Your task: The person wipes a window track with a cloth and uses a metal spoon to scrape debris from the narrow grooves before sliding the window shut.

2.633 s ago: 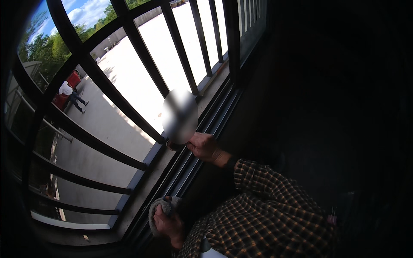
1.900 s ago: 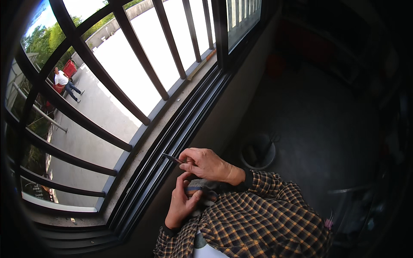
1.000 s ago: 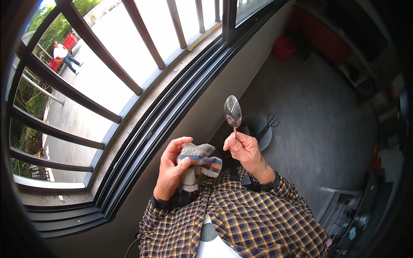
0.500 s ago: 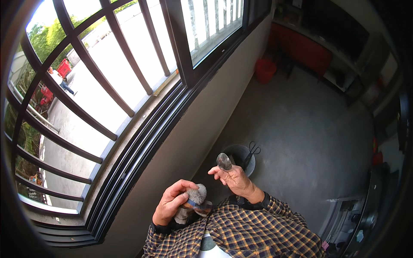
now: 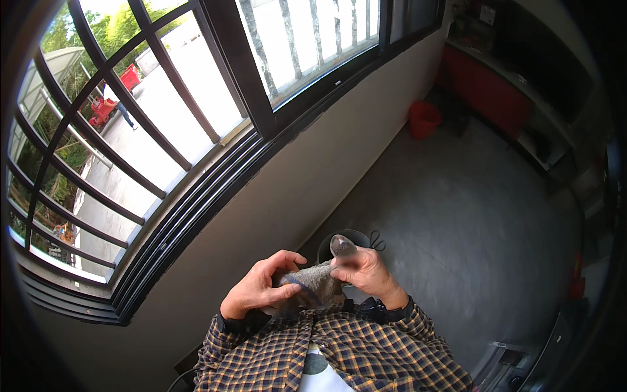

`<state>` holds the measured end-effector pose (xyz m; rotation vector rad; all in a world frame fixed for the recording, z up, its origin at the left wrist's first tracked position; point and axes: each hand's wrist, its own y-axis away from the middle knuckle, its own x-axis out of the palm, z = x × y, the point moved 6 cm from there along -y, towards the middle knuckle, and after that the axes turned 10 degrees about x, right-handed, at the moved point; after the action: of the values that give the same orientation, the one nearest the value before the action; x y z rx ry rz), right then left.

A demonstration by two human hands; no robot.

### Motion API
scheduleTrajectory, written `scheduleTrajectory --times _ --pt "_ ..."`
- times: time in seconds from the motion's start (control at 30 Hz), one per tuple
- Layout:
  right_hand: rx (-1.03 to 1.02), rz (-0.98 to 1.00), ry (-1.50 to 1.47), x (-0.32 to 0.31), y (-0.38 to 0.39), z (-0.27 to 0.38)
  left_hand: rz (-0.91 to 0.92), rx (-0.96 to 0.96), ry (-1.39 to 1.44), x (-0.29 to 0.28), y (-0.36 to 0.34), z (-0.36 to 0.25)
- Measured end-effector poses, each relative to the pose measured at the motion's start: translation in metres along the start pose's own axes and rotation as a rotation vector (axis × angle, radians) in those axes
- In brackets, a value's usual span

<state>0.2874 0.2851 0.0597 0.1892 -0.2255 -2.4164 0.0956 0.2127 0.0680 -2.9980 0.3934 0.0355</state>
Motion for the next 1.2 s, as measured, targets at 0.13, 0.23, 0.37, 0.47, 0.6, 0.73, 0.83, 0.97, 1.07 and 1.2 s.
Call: scheduleTrajectory --times 0.13,0.23,0.37,0.47,0.6,0.73,0.83,0.97,1.07,1.2 --pt "-0.143 -0.034 0.090 0.004 -0.002 0.040 0.081 0.126 -0.225 0.013 0.001 -0.005" --pt "-0.128 -0.136 0.090 -0.004 0.008 0.030 0.071 0.114 0.064 0.033 0.000 -0.004" --pt "-0.140 -0.205 0.030 -0.008 0.021 0.013 0.035 0.171 0.293 0.041 -0.005 0.002" --pt "-0.154 -0.164 0.081 0.002 0.031 0.017 0.011 0.183 0.367 0.042 -0.008 -0.008" --pt "-0.100 -0.116 0.245 0.021 0.039 0.016 0.172 0.147 0.335 0.050 -0.002 -0.003" --pt "-0.130 0.052 0.303 0.027 0.033 0.000 0.214 0.110 0.269 0.032 0.014 -0.007" --pt "-0.248 0.145 0.232 0.048 0.007 0.009 0.082 0.112 0.146 -0.008 0.027 -0.019" --pt "-0.283 0.160 0.148 0.057 -0.004 0.009 -0.116 -0.008 0.039 -0.025 0.048 -0.016" --pt "-0.334 0.121 0.138 0.065 -0.007 0.016 -0.238 0.021 -0.043 -0.031 0.051 -0.024" --pt "-0.315 0.105 0.128 0.064 -0.010 0.026 -0.361 -0.015 -0.191 -0.036 0.051 -0.023"
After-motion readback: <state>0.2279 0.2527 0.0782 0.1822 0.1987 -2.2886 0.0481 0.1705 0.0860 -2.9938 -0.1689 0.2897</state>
